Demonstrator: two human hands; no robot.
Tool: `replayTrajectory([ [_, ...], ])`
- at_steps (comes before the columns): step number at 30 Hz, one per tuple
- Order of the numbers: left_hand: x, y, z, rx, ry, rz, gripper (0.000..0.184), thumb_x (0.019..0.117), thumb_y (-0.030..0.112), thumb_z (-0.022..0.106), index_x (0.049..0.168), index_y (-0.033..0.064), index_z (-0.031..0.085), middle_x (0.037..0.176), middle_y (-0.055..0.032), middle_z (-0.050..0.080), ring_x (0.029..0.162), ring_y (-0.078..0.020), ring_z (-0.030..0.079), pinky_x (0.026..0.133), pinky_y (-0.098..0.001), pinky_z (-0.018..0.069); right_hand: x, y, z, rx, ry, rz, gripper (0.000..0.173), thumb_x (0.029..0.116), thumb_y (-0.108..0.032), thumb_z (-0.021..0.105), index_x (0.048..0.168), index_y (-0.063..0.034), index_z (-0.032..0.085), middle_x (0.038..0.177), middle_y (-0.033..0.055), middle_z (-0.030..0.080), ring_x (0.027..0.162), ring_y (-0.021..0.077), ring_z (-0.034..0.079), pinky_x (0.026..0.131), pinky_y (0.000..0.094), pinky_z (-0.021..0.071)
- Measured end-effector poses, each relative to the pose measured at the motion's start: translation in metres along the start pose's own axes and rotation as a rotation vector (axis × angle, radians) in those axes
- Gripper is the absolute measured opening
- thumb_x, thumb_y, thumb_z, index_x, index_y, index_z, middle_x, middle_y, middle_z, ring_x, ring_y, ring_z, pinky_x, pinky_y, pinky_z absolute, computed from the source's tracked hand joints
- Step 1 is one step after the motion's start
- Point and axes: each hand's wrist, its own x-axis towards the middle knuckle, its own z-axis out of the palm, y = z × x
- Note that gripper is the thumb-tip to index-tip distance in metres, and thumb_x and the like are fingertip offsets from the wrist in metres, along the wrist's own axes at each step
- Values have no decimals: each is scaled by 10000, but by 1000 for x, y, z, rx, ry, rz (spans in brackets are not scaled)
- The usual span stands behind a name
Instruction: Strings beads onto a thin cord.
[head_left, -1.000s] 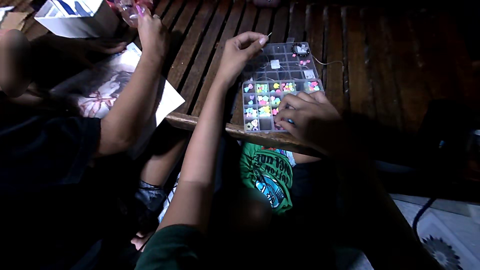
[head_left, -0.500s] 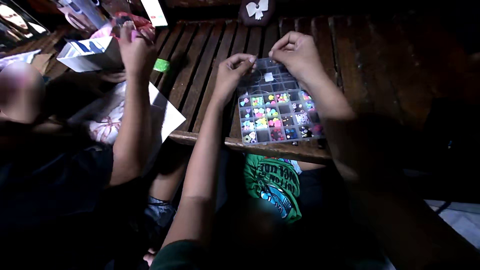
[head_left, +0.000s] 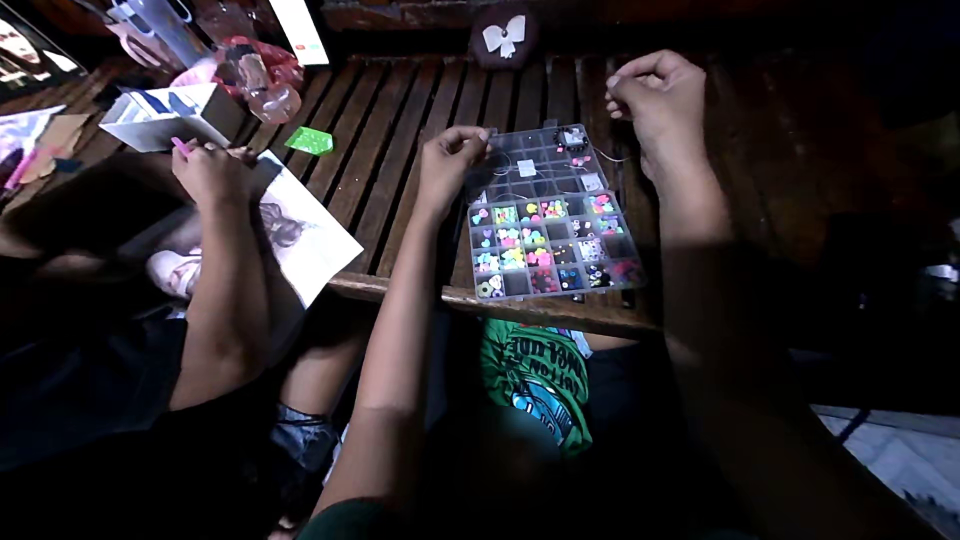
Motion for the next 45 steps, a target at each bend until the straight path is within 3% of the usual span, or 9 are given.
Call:
replayTrajectory([
  [6,-4,0,2,623,-194,52,219,1026,118,582,1126,-40,696,1045,-179,718,954,-228,698,922,-403,543,-5,-1,3,-122,31,-111,233,1030,-86,527,1226,34,568,999,65,630,793,51,625,737,221,538],
  [13,-3,-5,4,672,-273,113,220,1027,113,586,1100,-56,705,1084,-221,708,1028,-317,690,968,-487,523,-7,30,8,-703,-555,33,324,1005,-143,654,1277,31,639,1191,292,630,1078,451,617,947,635,474],
  [22,-5,-8,3,671,-253,115,205,1021,97,596,1089,-56,713,1104,-222,706,1049,-327,687,979,-496,517,-10,30,14,-768,-484,-73,237,1033,-184,597,1162,-23,714,1134,218,694,1083,403,648,972,683,413],
  [25,-5,-7,2,675,-262,109,198,1023,94,590,1088,-47,713,1093,-213,709,1041,-311,689,980,-479,519,-8,17,12,-701,-349,-88,289,1059,-192,554,1297,-71,664,1090,187,712,1031,374,666,986,658,420],
  [29,-8,-4,3,632,-229,139,192,1014,72,596,1091,-61,712,1064,-216,713,1002,-297,696,952,-453,531,-15,9,-2,-645,-239,-136,387,1085,-93,446,1451,-103,568,1345,257,607,1188,441,606,1015,647,422],
  [33,-7,-1,4,389,-119,105,193,1025,123,604,1090,-26,708,972,-106,710,854,-96,662,838,-293,547,-12,7,3,-535,-159,-270,306,1073,-138,491,1318,-52,654,1234,197,663,1005,296,664,924,466,515],
  [35,-6,-2,3,236,-93,88,172,1016,114,618,1069,-22,708,934,-50,706,822,-32,648,804,-241,550,-15,8,12,-508,-211,-353,282,1066,-155,506,1257,-46,684,1194,173,682,996,276,668,942,490,493],
  [39,-8,2,5,83,-101,37,130,1013,93,615,1041,-1,701,893,17,698,796,-4,639,778,-209,544,-22,13,29,-502,-376,-477,271,1056,-174,540,1226,-51,712,1136,170,692,1004,313,672,949,557,475],
  [45,-7,1,6,60,-175,74,105,1001,76,625,1026,5,697,887,33,693,797,-7,647,779,-215,556,-27,14,39,-372,-467,-520,227,1028,-153,604,1179,-26,717,1093,149,680,904,180,652,842,318,536],
])
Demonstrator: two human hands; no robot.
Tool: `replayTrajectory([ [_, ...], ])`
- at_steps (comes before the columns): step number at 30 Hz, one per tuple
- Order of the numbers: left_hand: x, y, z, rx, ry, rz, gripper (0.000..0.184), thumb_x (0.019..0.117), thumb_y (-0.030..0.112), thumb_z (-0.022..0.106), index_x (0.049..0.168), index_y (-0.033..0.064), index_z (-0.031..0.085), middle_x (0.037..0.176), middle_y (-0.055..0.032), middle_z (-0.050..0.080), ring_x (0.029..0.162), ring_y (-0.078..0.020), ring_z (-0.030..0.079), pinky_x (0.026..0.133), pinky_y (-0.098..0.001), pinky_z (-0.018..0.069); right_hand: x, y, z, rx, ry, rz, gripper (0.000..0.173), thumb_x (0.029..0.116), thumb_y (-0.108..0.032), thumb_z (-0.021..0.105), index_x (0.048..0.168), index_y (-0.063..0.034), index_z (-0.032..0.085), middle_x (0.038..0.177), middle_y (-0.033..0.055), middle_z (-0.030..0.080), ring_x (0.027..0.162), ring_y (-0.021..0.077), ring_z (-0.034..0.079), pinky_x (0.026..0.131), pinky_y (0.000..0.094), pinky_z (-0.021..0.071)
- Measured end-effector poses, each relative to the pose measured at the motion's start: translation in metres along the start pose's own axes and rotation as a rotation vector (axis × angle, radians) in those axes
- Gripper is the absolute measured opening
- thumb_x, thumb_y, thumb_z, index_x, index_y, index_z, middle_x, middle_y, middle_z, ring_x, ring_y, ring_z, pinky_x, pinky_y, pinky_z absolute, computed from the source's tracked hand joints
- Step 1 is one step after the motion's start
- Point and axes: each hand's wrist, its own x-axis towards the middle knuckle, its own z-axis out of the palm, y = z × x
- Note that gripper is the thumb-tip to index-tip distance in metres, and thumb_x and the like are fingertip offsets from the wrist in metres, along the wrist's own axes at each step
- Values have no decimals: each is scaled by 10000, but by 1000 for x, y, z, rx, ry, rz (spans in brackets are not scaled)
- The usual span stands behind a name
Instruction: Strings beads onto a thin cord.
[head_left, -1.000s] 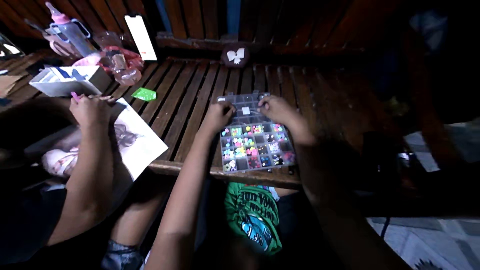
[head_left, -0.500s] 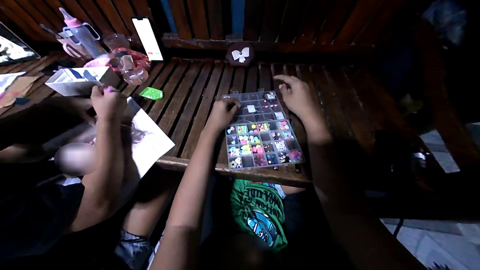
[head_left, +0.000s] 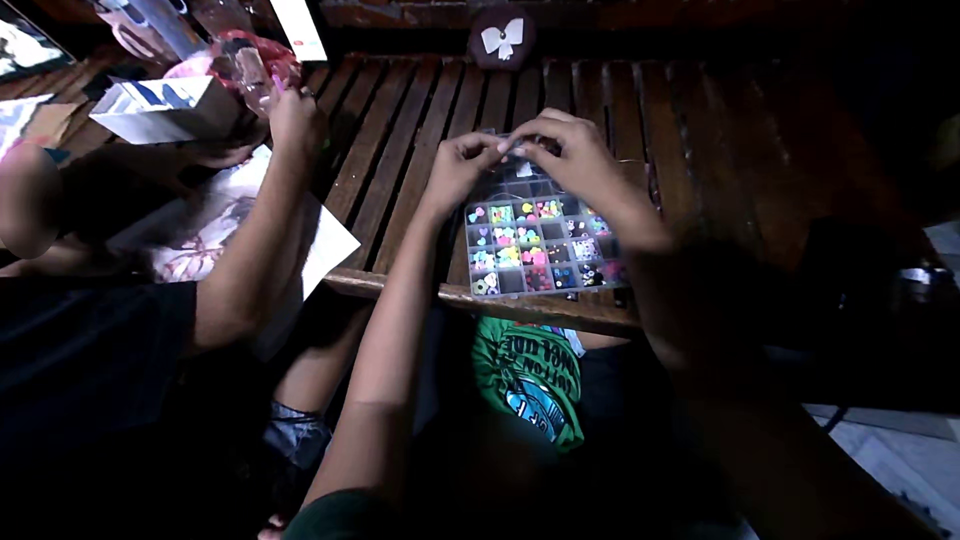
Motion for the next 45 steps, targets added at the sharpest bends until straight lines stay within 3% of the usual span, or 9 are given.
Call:
replayTrajectory([
  [4,1,0,0,-9,-46,34,101,995,67,629,1036,11,702,919,31,706,821,-11,656,790,-218,559,1,-3,-2,-23,-18,30,229,1028,-170,609,1189,-32,697,1119,140,668,912,177,643,847,330,526],
  [12,2,2,0,33,-71,29,110,1002,63,613,1042,-8,687,913,23,690,817,-9,649,799,-220,557,1,-5,-5,-41,3,-5,213,1035,-139,578,1080,25,706,1097,183,676,942,214,662,878,339,534],
  [19,4,-1,0,29,-28,52,103,1002,67,619,1040,3,690,907,25,694,803,-12,654,782,-219,561,-13,-34,-33,-72,57,107,219,1031,-175,592,1115,-4,700,1112,146,647,920,126,611,832,252,506],
  [21,5,-1,0,38,-22,45,111,1007,75,613,1041,-1,687,897,22,690,792,-10,648,774,-215,556,-33,-52,-37,-74,-49,108,187,1009,-147,617,1081,-2,710,1065,145,655,896,154,614,816,302,516],
  [25,6,1,0,-2,17,27,119,1026,78,581,1053,2,668,856,37,687,754,-17,652,733,-213,559,-70,-66,-33,-171,-286,39,153,964,-134,656,1006,-55,780,1022,146,713,931,319,669,829,586,471],
  [28,6,4,-1,-43,62,37,120,1030,72,574,1065,-3,661,849,30,690,754,-30,653,723,-220,554,-86,-81,-30,-295,-340,32,159,983,-158,655,1015,-101,800,1049,117,715,999,338,644,862,578,437],
  [34,6,6,-1,-77,96,36,105,1032,75,575,1052,15,659,850,35,680,765,-30,648,726,-212,545,-108,-84,-13,-450,-206,-80,169,976,-166,643,954,-124,805,997,113,707,864,321,630,868,562,388],
  [39,7,5,-1,-112,115,40,108,1034,73,572,1046,9,659,839,29,677,761,-35,647,724,-215,546,-116,-88,-5,-503,-249,-26,176,993,-195,632,1021,-134,795,1028,100,701,918,310,650,903,555,420],
  [45,8,3,-3,-116,147,50,126,1034,68,564,1065,-9,659,869,12,681,771,-42,646,728,-221,547,-117,-90,2,-521,-216,13,120,964,-110,663,970,-93,781,1019,117,704,936,319,664,900,550,442],
])
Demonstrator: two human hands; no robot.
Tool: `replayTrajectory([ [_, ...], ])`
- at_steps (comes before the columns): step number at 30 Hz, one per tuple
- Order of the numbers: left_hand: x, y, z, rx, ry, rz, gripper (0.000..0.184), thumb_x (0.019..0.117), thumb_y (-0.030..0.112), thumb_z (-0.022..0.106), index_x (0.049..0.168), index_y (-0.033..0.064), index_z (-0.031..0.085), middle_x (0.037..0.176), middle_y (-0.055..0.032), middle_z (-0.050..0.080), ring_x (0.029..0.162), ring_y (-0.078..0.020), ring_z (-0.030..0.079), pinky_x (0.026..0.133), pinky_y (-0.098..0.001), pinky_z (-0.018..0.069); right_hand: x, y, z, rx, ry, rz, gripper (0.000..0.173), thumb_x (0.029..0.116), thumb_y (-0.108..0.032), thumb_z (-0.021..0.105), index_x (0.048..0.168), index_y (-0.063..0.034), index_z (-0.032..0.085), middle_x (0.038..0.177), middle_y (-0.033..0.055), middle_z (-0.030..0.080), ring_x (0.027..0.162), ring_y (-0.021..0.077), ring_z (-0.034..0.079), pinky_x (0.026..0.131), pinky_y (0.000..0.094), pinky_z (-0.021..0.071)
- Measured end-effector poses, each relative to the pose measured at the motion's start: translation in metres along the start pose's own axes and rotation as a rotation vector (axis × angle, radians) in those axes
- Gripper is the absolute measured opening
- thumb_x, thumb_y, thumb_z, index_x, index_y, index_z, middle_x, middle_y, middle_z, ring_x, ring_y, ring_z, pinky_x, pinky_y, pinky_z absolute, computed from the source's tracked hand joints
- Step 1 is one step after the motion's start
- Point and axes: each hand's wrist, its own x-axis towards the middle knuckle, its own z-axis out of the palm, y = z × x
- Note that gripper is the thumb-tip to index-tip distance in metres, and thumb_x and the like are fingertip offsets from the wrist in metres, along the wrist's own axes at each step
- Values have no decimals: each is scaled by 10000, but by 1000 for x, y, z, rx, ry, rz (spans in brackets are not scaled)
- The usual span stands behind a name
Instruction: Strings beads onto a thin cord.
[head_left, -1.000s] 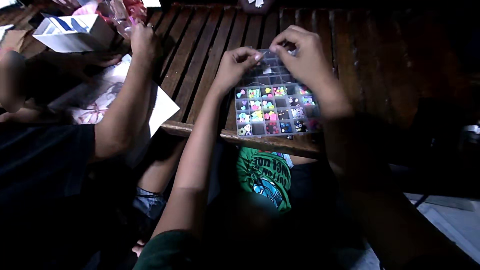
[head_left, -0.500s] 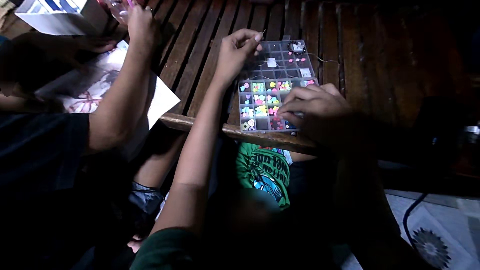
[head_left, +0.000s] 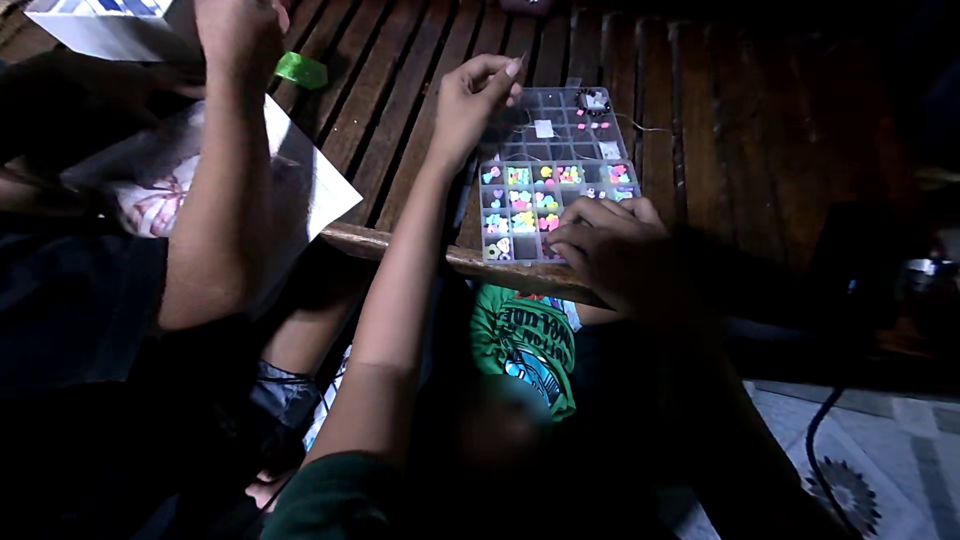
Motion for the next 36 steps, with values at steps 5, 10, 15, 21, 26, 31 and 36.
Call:
replayTrajectory([
  [5,0,2,-1,-10,7,-17,121,1032,64,566,1070,-8,655,877,11,672,772,-43,643,734,-221,546,3,-3,1,-2,-19,44,86,951,-102,675,921,-66,748,1031,136,699,943,333,667,870,555,443],
  [10,0,2,0,-5,11,-29,127,1032,80,574,1076,-3,660,875,13,678,777,-42,644,732,-222,545,5,-2,4,11,-9,11,121,967,-108,647,908,-42,730,1027,156,689,925,343,670,849,564,455],
  [15,1,0,-1,-25,25,-22,122,1029,68,578,1065,-14,661,861,4,676,757,-41,637,730,-218,544,28,24,-35,313,112,46,183,963,-112,616,1014,28,722,974,188,714,801,268,681,726,462,551],
  [21,-1,-3,0,0,12,-32,120,1027,62,580,1068,-15,662,876,6,677,768,-27,638,742,-212,548,108,86,-57,915,317,376,72,962,-28,605,994,-88,582,861,-86,670,743,-11,647,735,187,568],
  [26,-2,-2,0,23,26,-56,128,1027,63,583,1074,-23,666,886,0,683,775,-28,643,753,-214,553,132,125,-1,866,247,660,236,1031,-72,544,1220,31,640,1005,76,632,793,65,582,768,246,518],
  [31,-3,-2,2,64,-13,-53,119,1025,65,584,1067,-9,668,865,20,678,756,-22,638,747,-214,554,125,106,-7,922,259,542,217,1011,-38,585,1207,26,651,1077,81,662,866,50,645,834,221,549],
  [36,-4,-4,1,64,-19,-40,113,1022,51,580,1060,-12,665,871,20,675,761,-23,640,756,-216,558,128,96,-2,1261,334,525,87,1016,-37,598,1088,-19,643,877,-19,667,785,45,672,788,214,583],
])
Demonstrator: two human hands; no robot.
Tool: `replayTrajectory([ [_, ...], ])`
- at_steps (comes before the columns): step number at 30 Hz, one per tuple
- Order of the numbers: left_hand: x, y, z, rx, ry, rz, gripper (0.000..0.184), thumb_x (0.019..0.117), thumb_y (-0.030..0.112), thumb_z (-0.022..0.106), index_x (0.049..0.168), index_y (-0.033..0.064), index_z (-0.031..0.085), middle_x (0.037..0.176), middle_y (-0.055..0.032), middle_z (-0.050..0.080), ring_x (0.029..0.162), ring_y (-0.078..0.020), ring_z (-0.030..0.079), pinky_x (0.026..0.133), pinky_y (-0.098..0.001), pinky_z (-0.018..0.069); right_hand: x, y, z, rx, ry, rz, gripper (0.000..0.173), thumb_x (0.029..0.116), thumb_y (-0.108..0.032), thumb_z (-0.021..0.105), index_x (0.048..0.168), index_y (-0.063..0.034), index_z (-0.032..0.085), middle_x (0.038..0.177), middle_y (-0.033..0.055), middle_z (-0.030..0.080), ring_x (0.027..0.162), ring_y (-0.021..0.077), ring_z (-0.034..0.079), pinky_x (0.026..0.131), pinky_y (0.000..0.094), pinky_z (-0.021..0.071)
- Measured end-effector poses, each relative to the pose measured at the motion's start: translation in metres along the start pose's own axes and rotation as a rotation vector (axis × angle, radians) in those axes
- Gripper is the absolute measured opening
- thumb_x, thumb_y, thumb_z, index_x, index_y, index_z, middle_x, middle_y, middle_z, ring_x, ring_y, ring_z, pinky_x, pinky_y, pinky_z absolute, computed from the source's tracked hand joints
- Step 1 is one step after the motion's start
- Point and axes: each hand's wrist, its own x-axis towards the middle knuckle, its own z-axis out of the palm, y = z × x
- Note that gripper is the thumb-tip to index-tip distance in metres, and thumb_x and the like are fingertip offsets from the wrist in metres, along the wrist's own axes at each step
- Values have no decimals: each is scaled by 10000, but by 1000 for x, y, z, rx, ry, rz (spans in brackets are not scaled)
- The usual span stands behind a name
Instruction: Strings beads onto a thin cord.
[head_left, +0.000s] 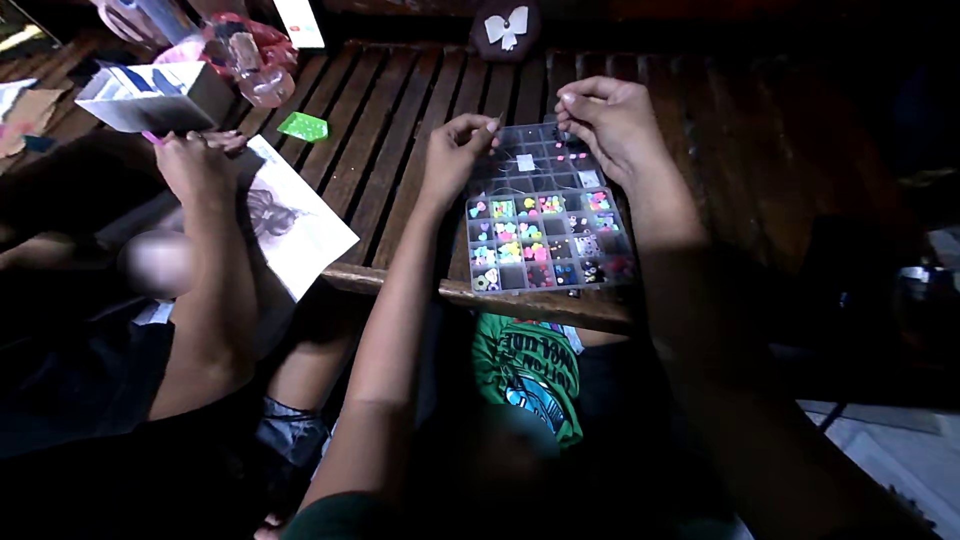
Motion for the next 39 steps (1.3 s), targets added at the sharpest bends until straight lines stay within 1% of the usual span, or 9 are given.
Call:
replayTrajectory([
  [2,0,-1,-1,2,1,2,106,1020,55,589,1059,-5,666,866,26,680,758,-21,640,752,-214,557,0,1,-1,183,39,26,111,1034,-29,557,1127,-17,616,910,-10,669,827,53,674,826,208,575],
  [7,0,-2,-2,24,-5,-12,120,1028,76,582,1066,-2,665,868,30,681,766,-19,646,761,-217,559,7,0,-16,575,209,58,240,1090,-47,437,1322,-5,485,1122,32,617,1011,38,657,940,163,528],
  [13,1,-1,-2,21,1,-19,109,1027,73,582,1051,6,664,853,33,676,751,-20,641,746,-209,555,9,3,-15,674,283,74,199,1104,-92,424,1285,-34,481,1101,37,617,1010,45,656,934,165,525],
  [19,-1,2,2,8,-47,-22,118,1021,63,587,1072,-6,668,906,19,682,789,-22,648,774,-218,560,9,7,-4,551,176,97,131,1073,-70,496,1174,-27,565,942,8,619,800,50,634,794,176,547],
  [23,-3,5,4,-86,-74,-19,109,1030,73,571,1055,23,665,876,45,679,783,-28,650,771,-226,564,-1,6,13,391,-14,87,187,1048,-25,521,1229,-18,564,1002,7,644,873,50,653,859,192,550],
  [26,-3,8,6,-151,-90,-19,113,1037,67,554,1053,31,659,864,53,673,783,-26,645,768,-217,560,-5,5,20,349,-94,48,115,1040,-14,536,1135,-43,593,963,-2,672,869,56,673,861,200,563],
  [30,-4,8,8,-223,-123,-20,111,1038,69,549,1049,42,656,864,54,682,783,-30,653,764,-217,563,-7,3,23,293,-137,31,114,1030,10,536,1088,-59,606,948,-11,690,881,59,687,871,216,573],
  [35,-5,9,10,-249,-139,-17,116,1038,65,547,1031,44,661,845,52,670,774,-38,648,765,-222,565,-8,2,26,257,-154,56,126,1041,-24,538,1081,-51,654,894,-27,663,812,51,649,810,204,558],
  [39,-5,10,10,-275,-139,-12,114,1035,54,543,1033,37,655,839,46,668,777,-42,652,769,-225,567,-7,4,26,276,-176,61,127,1042,-16,529,1072,-44,649,893,-23,668,821,52,657,832,208,562],
])
